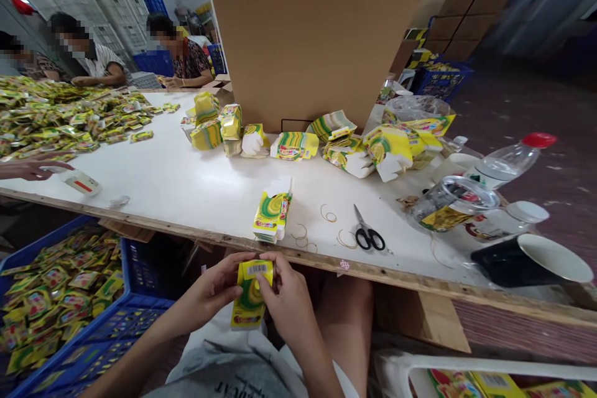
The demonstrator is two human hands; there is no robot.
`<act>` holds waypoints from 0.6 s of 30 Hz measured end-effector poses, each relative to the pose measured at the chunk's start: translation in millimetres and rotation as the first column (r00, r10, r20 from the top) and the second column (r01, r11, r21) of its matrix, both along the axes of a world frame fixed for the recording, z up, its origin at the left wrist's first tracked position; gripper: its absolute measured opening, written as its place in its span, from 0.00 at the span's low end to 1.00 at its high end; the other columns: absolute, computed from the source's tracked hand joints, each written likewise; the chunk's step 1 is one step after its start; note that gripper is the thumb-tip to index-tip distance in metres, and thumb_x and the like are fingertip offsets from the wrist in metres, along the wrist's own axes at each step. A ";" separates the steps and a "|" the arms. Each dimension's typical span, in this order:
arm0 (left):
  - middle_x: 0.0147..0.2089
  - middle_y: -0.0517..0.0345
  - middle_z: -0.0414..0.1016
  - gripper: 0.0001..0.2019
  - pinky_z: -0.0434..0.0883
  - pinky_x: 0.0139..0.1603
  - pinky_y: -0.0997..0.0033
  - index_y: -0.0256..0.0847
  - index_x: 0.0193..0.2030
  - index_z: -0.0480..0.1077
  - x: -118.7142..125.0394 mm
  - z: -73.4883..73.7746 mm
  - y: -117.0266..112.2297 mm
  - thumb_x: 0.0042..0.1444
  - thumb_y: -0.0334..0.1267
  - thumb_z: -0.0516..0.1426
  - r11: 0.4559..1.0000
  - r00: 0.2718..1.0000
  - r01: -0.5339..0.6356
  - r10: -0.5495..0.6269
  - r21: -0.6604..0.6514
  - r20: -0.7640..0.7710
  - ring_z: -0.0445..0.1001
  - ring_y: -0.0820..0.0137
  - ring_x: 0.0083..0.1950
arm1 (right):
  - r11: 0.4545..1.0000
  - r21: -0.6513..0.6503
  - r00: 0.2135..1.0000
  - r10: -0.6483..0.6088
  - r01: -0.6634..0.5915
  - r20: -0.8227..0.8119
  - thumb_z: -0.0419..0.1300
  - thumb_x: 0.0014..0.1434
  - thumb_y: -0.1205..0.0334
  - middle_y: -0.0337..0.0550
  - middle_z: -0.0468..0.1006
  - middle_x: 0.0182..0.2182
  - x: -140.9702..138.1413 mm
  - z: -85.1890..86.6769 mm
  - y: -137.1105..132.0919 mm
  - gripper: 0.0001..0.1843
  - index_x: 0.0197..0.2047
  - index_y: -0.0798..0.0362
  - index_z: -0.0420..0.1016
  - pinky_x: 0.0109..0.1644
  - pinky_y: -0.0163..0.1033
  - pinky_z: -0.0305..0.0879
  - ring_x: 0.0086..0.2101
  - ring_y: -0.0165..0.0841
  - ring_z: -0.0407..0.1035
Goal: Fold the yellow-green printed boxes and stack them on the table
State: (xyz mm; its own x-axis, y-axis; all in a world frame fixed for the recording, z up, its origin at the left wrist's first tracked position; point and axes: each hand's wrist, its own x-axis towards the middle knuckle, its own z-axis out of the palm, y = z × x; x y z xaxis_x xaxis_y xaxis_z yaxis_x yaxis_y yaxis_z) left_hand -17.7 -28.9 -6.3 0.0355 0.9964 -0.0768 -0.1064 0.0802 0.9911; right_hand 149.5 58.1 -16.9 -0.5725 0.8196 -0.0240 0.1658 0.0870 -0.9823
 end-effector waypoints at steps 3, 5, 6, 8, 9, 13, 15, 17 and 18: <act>0.61 0.46 0.72 0.26 0.70 0.58 0.56 0.48 0.64 0.63 -0.7 -4.4 1.2 0.59 0.38 0.61 0.999 0.993 0.020 -0.016 -0.030 0.118 0.74 0.58 0.57 | 1.000 -0.001 1.000 -0.028 0.028 -0.007 0.60 0.58 0.59 0.36 0.71 0.25 1.8 1.9 1.1 0.14 0.48 0.52 0.74 0.29 0.33 0.64 0.25 0.32 0.66; 0.58 0.46 0.75 0.26 0.72 0.53 0.58 0.47 0.62 0.66 -1.5 -6.7 1.6 0.56 0.39 0.63 0.999 0.990 0.015 -0.008 -0.047 0.138 0.76 0.58 0.54 | 1.000 0.022 1.000 -0.003 0.002 0.028 0.61 0.57 0.60 0.33 0.68 0.24 4.4 4.0 1.4 0.15 0.48 0.52 0.74 0.28 0.32 0.61 0.24 0.30 0.63; 0.56 0.45 0.76 0.26 0.73 0.52 0.59 0.45 0.61 0.67 -1.8 -7.5 1.5 0.55 0.40 0.64 0.998 0.990 0.006 0.002 -0.056 0.138 0.77 0.58 0.52 | 0.999 0.031 0.999 0.023 -0.025 0.049 0.61 0.56 0.62 0.33 0.67 0.24 5.6 4.8 1.6 0.16 0.49 0.51 0.74 0.28 0.32 0.61 0.24 0.30 0.62; 0.54 0.45 0.78 0.27 0.73 0.50 0.60 0.44 0.61 0.67 -1.9 -8.1 1.2 0.54 0.41 0.65 0.997 0.989 -0.013 0.024 -0.076 0.144 0.78 0.57 0.51 | 0.997 0.037 0.994 0.071 -0.075 0.084 0.61 0.54 0.64 0.33 0.68 0.25 6.9 5.3 1.8 0.18 0.50 0.51 0.73 0.29 0.33 0.61 0.25 0.30 0.63; 0.54 0.44 0.78 0.28 0.73 0.50 0.60 0.43 0.61 0.67 -1.7 -8.3 1.0 0.54 0.41 0.65 0.996 0.988 -0.019 0.032 -0.086 0.151 0.77 0.57 0.51 | 0.995 0.036 0.991 0.088 -0.092 0.097 0.60 0.54 0.64 0.34 0.69 0.26 6.5 5.0 1.7 0.19 0.51 0.51 0.72 0.30 0.33 0.62 0.26 0.31 0.64; 0.53 0.45 0.78 0.27 0.72 0.50 0.61 0.44 0.61 0.67 -0.8 -8.4 0.4 0.54 0.40 0.65 0.993 0.986 -0.053 0.068 -0.105 0.153 0.77 0.58 0.51 | 0.993 0.062 0.973 0.085 -0.100 0.213 0.57 0.55 0.65 0.36 0.72 0.29 -2.7 1.4 -0.3 0.20 0.52 0.50 0.68 0.34 0.36 0.63 0.29 0.34 0.68; 0.54 0.46 0.77 0.26 0.72 0.50 0.62 0.44 0.60 0.68 -1.9 -8.3 0.3 0.55 0.40 0.65 0.993 0.985 -0.068 0.083 -0.101 0.154 0.77 0.59 0.52 | 0.990 0.116 0.955 0.048 -0.086 0.294 0.56 0.55 0.66 0.36 0.72 0.27 -9.5 0.3 -2.2 0.18 0.50 0.50 0.67 0.34 0.37 0.63 0.28 0.35 0.68; 0.54 0.45 0.77 0.25 0.71 0.51 0.62 0.43 0.59 0.69 -4.1 -8.0 -0.1 0.54 0.39 0.65 0.992 0.983 -0.086 0.100 -0.095 0.154 0.77 0.59 0.52 | 0.985 0.159 0.944 0.016 -0.072 0.328 0.56 0.55 0.66 0.36 0.72 0.26 -14.5 0.3 -3.9 0.18 0.50 0.51 0.67 0.34 0.37 0.63 0.27 0.35 0.68; 0.54 0.45 0.78 0.25 0.71 0.51 0.62 0.42 0.59 0.69 -5.3 -7.8 -0.5 0.54 0.39 0.66 0.991 0.982 -0.094 0.108 -0.092 0.154 0.76 0.58 0.52 | 0.985 0.157 0.946 0.016 -0.071 0.323 0.56 0.55 0.66 0.36 0.72 0.26 -15.9 0.5 -4.5 0.18 0.50 0.51 0.67 0.34 0.37 0.63 0.27 0.35 0.69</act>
